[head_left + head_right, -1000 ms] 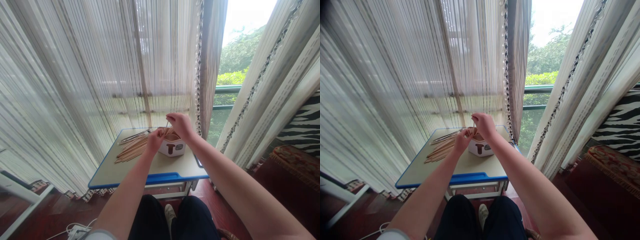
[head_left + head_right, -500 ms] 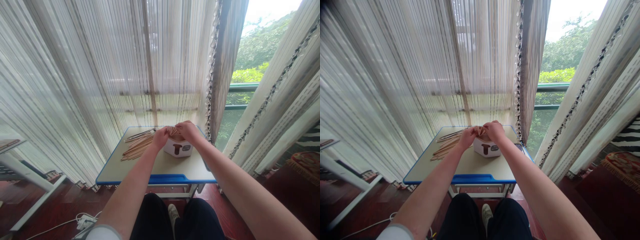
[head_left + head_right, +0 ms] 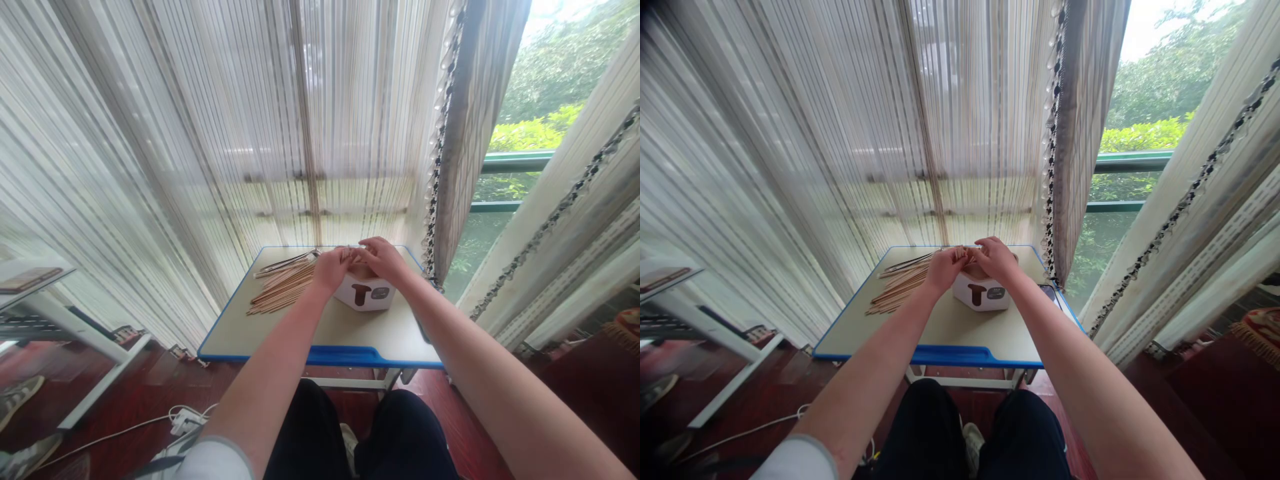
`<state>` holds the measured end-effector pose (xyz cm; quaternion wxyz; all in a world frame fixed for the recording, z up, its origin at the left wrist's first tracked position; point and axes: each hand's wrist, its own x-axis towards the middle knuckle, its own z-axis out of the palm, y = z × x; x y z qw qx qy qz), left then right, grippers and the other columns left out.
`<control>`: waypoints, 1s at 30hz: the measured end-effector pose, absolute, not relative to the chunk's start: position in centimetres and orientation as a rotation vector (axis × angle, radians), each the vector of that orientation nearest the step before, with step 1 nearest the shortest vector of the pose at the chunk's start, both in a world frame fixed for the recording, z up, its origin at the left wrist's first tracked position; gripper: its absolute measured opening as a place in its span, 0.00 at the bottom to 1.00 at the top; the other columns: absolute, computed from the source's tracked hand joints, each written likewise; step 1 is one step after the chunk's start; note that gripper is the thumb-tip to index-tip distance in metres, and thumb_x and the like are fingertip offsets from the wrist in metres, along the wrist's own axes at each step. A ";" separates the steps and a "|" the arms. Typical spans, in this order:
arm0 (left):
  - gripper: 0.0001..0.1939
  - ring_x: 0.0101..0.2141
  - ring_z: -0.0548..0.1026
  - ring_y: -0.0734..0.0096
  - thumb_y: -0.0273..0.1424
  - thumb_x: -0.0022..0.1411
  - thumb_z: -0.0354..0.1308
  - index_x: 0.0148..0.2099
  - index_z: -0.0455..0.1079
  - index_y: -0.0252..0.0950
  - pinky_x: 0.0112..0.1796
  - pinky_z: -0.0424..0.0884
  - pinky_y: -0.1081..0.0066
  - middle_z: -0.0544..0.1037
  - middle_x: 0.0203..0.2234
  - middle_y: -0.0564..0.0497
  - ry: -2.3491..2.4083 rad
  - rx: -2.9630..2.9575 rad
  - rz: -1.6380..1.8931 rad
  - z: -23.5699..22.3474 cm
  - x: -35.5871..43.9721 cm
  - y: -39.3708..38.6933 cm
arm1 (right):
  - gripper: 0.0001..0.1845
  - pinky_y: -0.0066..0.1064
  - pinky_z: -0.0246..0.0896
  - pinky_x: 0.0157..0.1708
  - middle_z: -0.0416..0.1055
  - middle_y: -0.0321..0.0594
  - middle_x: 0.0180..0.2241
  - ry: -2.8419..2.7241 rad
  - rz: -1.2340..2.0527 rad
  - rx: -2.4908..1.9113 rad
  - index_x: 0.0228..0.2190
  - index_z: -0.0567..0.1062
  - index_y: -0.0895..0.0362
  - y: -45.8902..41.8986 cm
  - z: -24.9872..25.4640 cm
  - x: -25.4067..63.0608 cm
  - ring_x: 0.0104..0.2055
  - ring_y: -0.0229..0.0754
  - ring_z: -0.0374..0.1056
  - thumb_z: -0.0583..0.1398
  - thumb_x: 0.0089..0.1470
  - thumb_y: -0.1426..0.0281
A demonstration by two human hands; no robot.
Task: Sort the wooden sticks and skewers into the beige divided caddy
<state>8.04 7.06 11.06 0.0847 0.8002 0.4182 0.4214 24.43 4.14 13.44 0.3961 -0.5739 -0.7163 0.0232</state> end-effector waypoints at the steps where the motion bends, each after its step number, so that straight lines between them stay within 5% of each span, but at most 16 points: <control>1: 0.10 0.25 0.68 0.74 0.33 0.60 0.53 0.30 0.72 0.36 0.29 0.61 0.73 0.74 0.23 0.53 1.280 2.379 1.264 11.2 8.2 7.1 | 0.18 0.37 0.60 0.47 0.71 0.45 0.44 -1.780 0.100 -1.433 0.42 0.74 0.55 4.2 13.3 24.5 0.46 0.44 0.66 0.53 0.55 0.60; 10: 0.08 0.30 0.73 0.71 0.30 0.57 0.56 0.39 0.74 0.38 0.33 0.68 0.72 0.78 0.29 0.53 1.041 2.398 1.148 11.1 8.3 7.5 | 0.23 0.36 0.62 0.42 0.72 0.40 0.40 -1.688 0.218 -1.435 0.47 0.69 0.53 3.7 12.8 24.6 0.40 0.42 0.68 0.59 0.48 0.62; 16: 0.27 0.48 0.70 0.62 0.36 0.56 0.59 0.56 0.61 0.35 0.48 0.66 0.63 0.73 0.47 0.43 1.110 2.287 1.538 10.8 5.4 4.8 | 0.19 0.42 0.58 0.50 0.68 0.46 0.46 -1.562 -0.170 -1.274 0.45 0.68 0.56 1.4 14.0 21.7 0.50 0.48 0.63 0.57 0.51 0.66; 20: 0.16 0.48 0.69 0.63 0.32 0.61 0.53 0.51 0.64 0.36 0.51 0.63 0.62 0.73 0.44 0.44 1.547 2.224 1.650 7.7 -0.1 4.0 | 0.15 0.43 0.56 0.52 0.66 0.47 0.46 -1.558 -0.361 -0.981 0.44 0.66 0.55 -0.5 12.0 16.0 0.51 0.47 0.61 0.54 0.53 0.70; 23: 0.13 0.46 0.69 0.61 0.29 0.60 0.53 0.48 0.67 0.34 0.51 0.62 0.61 0.74 0.42 0.44 1.896 2.280 1.397 4.2 -4.6 3.8 | 0.14 0.40 0.58 0.51 0.68 0.45 0.43 -1.808 -0.221 -0.926 0.43 0.67 0.55 0.6 7.5 11.7 0.48 0.46 0.63 0.53 0.53 0.73; 30: 0.13 0.45 0.67 0.60 0.36 0.60 0.55 0.44 0.71 0.36 0.48 0.62 0.62 0.74 0.40 0.45 1.953 2.528 0.888 0.5 -7.5 3.3 | 0.22 0.41 0.54 0.53 0.64 0.55 0.50 -2.086 -0.154 -1.414 0.47 0.69 0.66 5.8 -1.7 8.3 0.52 0.52 0.59 0.53 0.48 0.76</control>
